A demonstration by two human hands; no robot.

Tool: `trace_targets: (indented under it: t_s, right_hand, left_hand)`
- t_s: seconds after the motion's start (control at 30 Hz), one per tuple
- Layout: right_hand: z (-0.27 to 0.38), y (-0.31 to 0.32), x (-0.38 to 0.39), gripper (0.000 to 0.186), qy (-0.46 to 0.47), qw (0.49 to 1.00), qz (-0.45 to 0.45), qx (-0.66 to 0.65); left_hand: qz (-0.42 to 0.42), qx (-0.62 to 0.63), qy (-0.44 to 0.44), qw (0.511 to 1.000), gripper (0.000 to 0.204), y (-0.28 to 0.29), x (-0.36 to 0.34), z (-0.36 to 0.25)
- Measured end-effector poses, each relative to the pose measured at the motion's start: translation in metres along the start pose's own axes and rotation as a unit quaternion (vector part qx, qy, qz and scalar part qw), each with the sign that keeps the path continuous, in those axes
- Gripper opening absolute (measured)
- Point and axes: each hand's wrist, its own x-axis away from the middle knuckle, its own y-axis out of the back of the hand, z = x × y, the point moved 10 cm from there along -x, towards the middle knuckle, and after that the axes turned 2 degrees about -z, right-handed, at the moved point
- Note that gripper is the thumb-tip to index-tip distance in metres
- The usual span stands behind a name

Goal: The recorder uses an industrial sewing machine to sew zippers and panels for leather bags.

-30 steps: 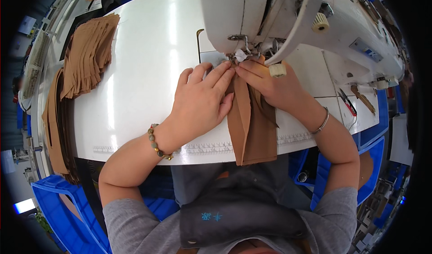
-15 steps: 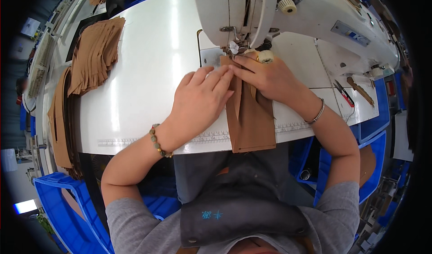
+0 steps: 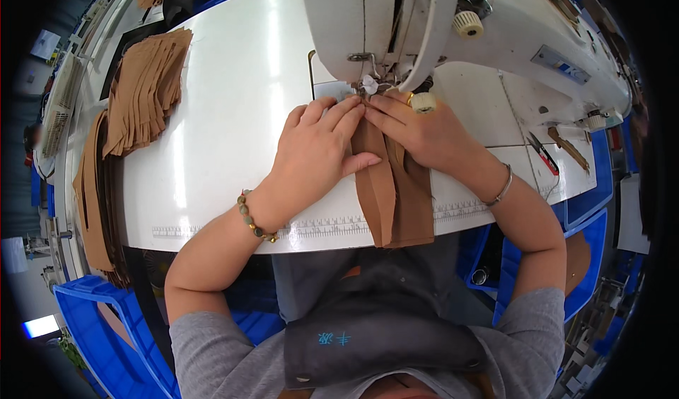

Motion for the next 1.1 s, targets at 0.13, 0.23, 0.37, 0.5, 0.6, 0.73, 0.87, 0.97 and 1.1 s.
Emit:
trace_targets:
  t_s: [0.13, 0.23, 0.37, 0.5, 0.6, 0.73, 0.87, 0.97, 1.1]
  right_hand:
    - [-0.003, -0.002, -0.001, 0.032, -0.007, 1.000, 0.001, 0.010]
    - [-0.002, -0.002, -0.002, 0.032, 0.000, 1.000, 0.001, 0.017]
    - [0.004, -0.002, -0.001, 0.032, 0.009, 0.999, 0.035, 0.013]
    - [0.040, 0.006, 0.016, 0.034, 0.085, 0.992, 0.088, -0.034]
    - [0.077, 0.021, 0.038, 0.037, 0.109, 0.984, 0.113, -0.087]
    - [0.106, 0.038, 0.056, 0.036, 0.066, 0.987, 0.108, -0.101]
    - [0.115, 0.045, 0.062, 0.037, 0.047, 0.989, 0.100, -0.095]
    - [0.117, 0.043, 0.063, 0.035, 0.050, 0.987, 0.116, -0.095]
    - [0.118, 0.039, 0.062, 0.041, 0.054, 0.984, 0.149, -0.086]
  left_hand:
    - [0.001, -0.008, -0.002, 1.000, 0.071, 0.000, -0.002, 0.001]
    - [-0.008, -0.007, -0.001, 1.000, 0.069, 0.003, -0.001, 0.000]
    - [-0.002, -0.039, -0.032, 0.999, 0.059, 0.011, 0.017, -0.023]
    - [0.039, -0.056, -0.123, 0.990, 0.044, 0.027, 0.072, -0.085]
    - [0.056, -0.056, -0.156, 0.985, 0.040, 0.033, 0.101, -0.115]
    - [0.017, -0.041, -0.142, 0.989, 0.038, 0.040, 0.110, -0.120]
    - [-0.006, 0.054, -0.113, 0.992, 0.035, 0.048, 0.096, -0.101]
    - [0.017, 0.096, -0.033, 0.995, 0.032, 0.043, 0.070, -0.070]
    - [-0.027, 0.032, -0.041, 0.998, 0.034, 0.034, 0.022, -0.039]
